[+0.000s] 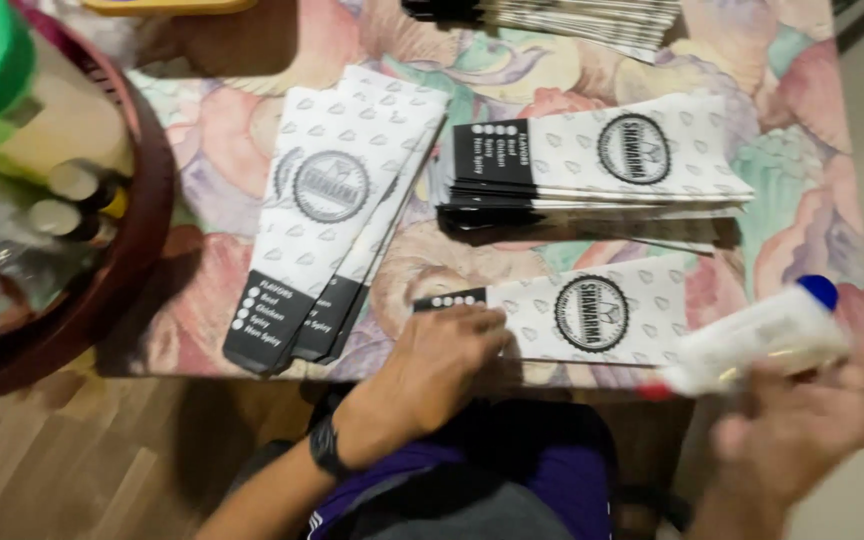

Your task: The person applies adhesive from a glue bottle to the edges of paper shawarma sleeves and folds them together by hand.

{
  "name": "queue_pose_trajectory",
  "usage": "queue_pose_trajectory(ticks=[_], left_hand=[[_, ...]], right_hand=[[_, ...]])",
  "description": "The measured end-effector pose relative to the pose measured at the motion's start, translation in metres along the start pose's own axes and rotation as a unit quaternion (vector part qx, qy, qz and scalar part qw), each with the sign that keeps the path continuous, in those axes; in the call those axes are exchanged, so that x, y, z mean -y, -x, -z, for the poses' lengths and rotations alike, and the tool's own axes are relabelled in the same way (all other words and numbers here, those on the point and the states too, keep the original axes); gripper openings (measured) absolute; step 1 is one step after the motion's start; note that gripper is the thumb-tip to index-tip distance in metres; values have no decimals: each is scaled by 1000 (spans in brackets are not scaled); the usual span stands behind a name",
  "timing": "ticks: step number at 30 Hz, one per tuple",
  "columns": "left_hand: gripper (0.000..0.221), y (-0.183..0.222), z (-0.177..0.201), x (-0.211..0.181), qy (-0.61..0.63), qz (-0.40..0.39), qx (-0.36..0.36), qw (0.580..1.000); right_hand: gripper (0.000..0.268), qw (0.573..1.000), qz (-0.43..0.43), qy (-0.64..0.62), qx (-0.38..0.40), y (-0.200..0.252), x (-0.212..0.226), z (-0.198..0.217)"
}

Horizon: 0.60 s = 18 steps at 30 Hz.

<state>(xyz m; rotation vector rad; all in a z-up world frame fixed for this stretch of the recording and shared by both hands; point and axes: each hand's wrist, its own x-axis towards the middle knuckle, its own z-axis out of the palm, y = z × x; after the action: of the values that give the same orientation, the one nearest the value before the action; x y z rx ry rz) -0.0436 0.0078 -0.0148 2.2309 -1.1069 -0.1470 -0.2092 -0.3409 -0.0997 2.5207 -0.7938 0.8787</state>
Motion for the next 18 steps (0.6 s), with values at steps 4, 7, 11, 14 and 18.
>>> queue_pose_trajectory(ticks=[4, 7, 11, 14, 18], left_hand=[[8, 13, -4, -11, -76, -111, -104, 985], [12, 18, -13, -12, -92, -119, -145, 978], [20, 21, -22, -10, -88, -122, -164, 975], [19, 26, -27, -8, -83, -122, -161, 976], [9, 26, -28, -9, -74, -134, -183, 971]], right_hand=[[40, 797, -128, -583, 93, -76, 5, 32], [44, 894, -52, -431, 112, -76, -7, 31], [20, 915, 172, -362, -36, -88, 37, 74], [26, 788, 352, -492, 120, -84, 53, 81], [21, 760, 393, -504, 120, -84, 62, 72]])
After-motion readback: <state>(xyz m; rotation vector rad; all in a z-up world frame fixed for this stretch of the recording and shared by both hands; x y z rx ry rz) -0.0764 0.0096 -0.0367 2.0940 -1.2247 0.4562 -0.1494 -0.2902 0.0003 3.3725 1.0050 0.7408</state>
